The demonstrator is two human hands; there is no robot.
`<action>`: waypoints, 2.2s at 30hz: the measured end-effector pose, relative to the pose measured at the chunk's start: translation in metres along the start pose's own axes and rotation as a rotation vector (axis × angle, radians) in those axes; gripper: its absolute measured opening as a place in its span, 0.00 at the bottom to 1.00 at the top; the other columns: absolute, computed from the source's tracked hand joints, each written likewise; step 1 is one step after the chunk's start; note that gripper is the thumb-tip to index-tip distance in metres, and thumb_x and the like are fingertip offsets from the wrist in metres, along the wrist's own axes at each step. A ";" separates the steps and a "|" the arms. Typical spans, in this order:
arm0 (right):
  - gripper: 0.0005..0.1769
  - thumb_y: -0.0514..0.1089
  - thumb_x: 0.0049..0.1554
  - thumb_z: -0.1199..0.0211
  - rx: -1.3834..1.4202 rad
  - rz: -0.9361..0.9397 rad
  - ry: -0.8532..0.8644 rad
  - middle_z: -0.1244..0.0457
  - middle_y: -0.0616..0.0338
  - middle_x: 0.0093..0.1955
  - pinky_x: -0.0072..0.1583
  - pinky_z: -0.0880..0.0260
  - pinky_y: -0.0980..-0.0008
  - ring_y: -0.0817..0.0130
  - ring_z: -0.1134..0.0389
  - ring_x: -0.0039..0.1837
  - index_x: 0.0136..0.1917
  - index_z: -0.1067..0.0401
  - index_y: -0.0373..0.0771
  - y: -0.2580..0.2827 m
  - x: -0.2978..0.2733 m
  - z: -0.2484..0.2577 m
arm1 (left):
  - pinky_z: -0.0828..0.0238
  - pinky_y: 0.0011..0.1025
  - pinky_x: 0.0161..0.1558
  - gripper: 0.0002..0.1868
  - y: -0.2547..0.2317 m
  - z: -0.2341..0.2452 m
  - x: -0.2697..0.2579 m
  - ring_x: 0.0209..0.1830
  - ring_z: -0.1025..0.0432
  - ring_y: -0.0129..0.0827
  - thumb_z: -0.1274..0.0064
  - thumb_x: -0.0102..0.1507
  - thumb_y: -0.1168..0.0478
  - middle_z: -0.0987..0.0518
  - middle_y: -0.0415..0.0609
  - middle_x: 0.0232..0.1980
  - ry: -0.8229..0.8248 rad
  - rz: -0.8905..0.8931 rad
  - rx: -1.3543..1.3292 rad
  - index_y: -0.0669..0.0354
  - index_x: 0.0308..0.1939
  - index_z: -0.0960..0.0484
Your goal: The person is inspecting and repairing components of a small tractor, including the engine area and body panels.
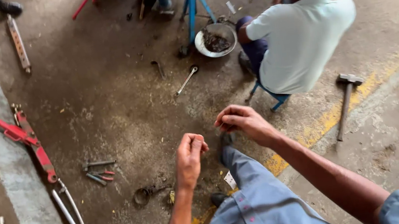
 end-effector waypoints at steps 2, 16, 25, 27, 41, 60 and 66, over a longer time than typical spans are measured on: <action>0.11 0.44 0.65 0.43 0.024 -0.010 -0.020 0.30 0.57 0.52 0.56 0.28 0.70 0.72 0.30 0.51 0.54 0.26 0.36 -0.003 0.049 0.019 | 0.32 0.24 0.38 0.14 -0.005 0.027 0.033 0.33 0.29 0.22 0.51 0.72 0.54 0.22 0.42 0.33 -0.045 -0.033 0.063 0.60 0.39 0.23; 0.12 0.44 0.66 0.44 -0.030 -0.044 0.334 0.30 0.54 0.55 0.56 0.29 0.66 0.69 0.30 0.53 0.57 0.28 0.34 0.112 0.382 -0.043 | 0.31 0.25 0.41 0.17 -0.086 0.162 0.281 0.37 0.29 0.24 0.49 0.74 0.55 0.18 0.45 0.38 -0.422 -0.196 0.113 0.63 0.36 0.23; 0.21 0.47 0.66 0.49 0.001 -0.121 0.471 0.31 0.51 0.62 0.59 0.29 0.63 0.63 0.30 0.65 0.68 0.33 0.34 0.134 0.525 -0.109 | 0.31 0.23 0.41 0.11 -0.110 0.246 0.390 0.39 0.29 0.22 0.46 0.70 0.54 0.22 0.41 0.41 -0.493 -0.221 -0.017 0.59 0.47 0.21; 0.23 0.48 0.66 0.49 -0.025 -0.121 0.489 0.31 0.51 0.64 0.61 0.30 0.64 0.63 0.31 0.67 0.69 0.34 0.34 0.137 0.562 -0.125 | 0.30 0.23 0.41 0.12 -0.114 0.274 0.428 0.40 0.28 0.22 0.44 0.68 0.55 0.21 0.40 0.41 -0.524 -0.200 0.013 0.59 0.47 0.21; 0.24 0.49 0.65 0.49 0.131 -0.114 0.315 0.29 0.49 0.60 0.59 0.30 0.63 0.63 0.29 0.60 0.69 0.32 0.36 0.201 0.814 -0.256 | 0.28 0.25 0.36 0.09 -0.238 0.495 0.628 0.31 0.27 0.22 0.47 0.67 0.61 0.18 0.42 0.31 -0.359 -0.211 0.222 0.65 0.37 0.19; 0.29 0.52 0.64 0.48 0.102 -0.025 0.393 0.27 0.49 0.57 0.60 0.33 0.63 0.64 0.30 0.59 0.73 0.35 0.34 0.277 1.268 -0.330 | 0.24 0.30 0.39 0.12 -0.375 0.714 0.992 0.35 0.21 0.31 0.42 0.63 0.59 0.17 0.49 0.35 -0.308 -0.184 0.455 0.61 0.47 0.22; 0.28 0.53 0.64 0.49 0.032 -0.071 0.519 0.28 0.50 0.59 0.64 0.34 0.63 0.66 0.30 0.62 0.72 0.35 0.37 0.348 1.388 -0.385 | 0.27 0.32 0.33 0.08 -0.405 0.796 1.090 0.28 0.22 0.30 0.49 0.68 0.59 0.17 0.49 0.30 -0.464 -0.240 0.551 0.58 0.41 0.18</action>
Point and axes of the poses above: each hand's wrist, its own x-axis towards the middle knuckle, its own z-axis out of the back of the hand, y = z × x, the point moved 4 cm from there along x, towards the middle knuckle
